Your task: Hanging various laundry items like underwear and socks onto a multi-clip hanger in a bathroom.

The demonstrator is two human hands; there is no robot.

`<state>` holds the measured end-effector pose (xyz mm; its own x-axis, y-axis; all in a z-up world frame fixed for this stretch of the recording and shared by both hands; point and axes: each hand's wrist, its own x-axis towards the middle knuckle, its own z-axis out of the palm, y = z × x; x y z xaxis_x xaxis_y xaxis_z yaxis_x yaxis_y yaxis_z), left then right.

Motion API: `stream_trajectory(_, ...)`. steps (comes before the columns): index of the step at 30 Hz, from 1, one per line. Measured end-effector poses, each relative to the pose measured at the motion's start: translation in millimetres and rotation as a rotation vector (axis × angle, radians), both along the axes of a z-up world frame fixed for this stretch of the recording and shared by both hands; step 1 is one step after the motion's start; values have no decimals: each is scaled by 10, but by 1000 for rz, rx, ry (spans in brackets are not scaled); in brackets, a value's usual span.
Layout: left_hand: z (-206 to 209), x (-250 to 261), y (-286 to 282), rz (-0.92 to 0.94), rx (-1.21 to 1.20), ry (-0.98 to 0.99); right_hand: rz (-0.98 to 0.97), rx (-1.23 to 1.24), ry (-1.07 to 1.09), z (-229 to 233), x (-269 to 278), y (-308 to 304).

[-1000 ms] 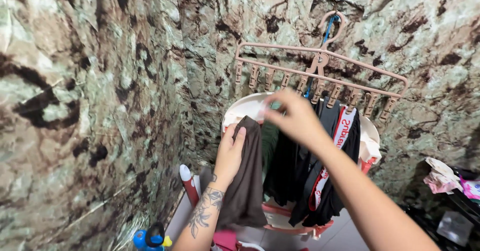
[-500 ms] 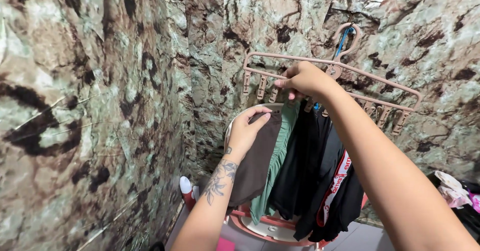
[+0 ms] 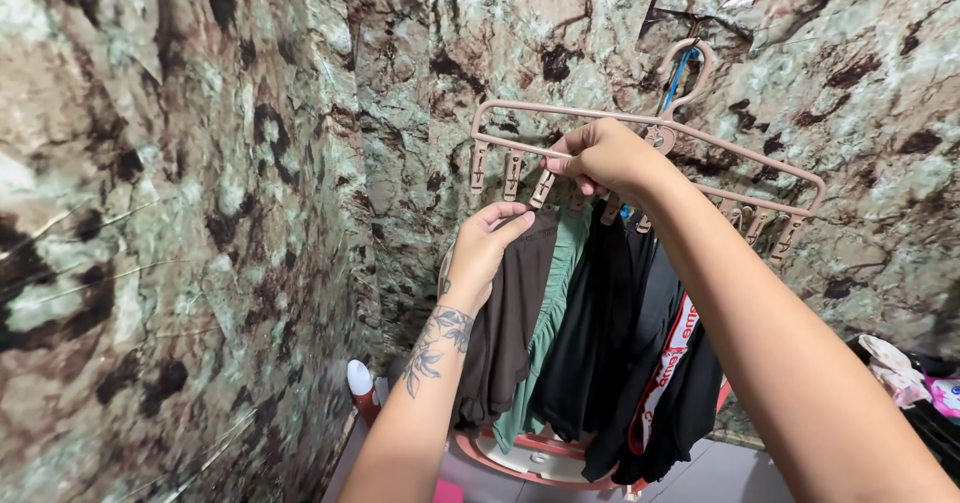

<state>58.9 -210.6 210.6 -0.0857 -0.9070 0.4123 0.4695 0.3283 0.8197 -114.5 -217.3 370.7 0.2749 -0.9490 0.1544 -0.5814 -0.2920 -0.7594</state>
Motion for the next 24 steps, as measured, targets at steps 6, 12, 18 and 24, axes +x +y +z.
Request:
stream_trajectory(6,-11,-34,-112,-8,33,110,40,31,-14,7,-33,-30)
stream_trajectory(12,-77,-108,-246,-20,81,295,45,-72,150,40,-27,12)
stream_trajectory(18,138,47,-82,-116,150,261,31,-120,316,104,-11,61)
stream_trajectory(24,102,-72,-131,-168,176,193,10,-166,488,212,76,261)
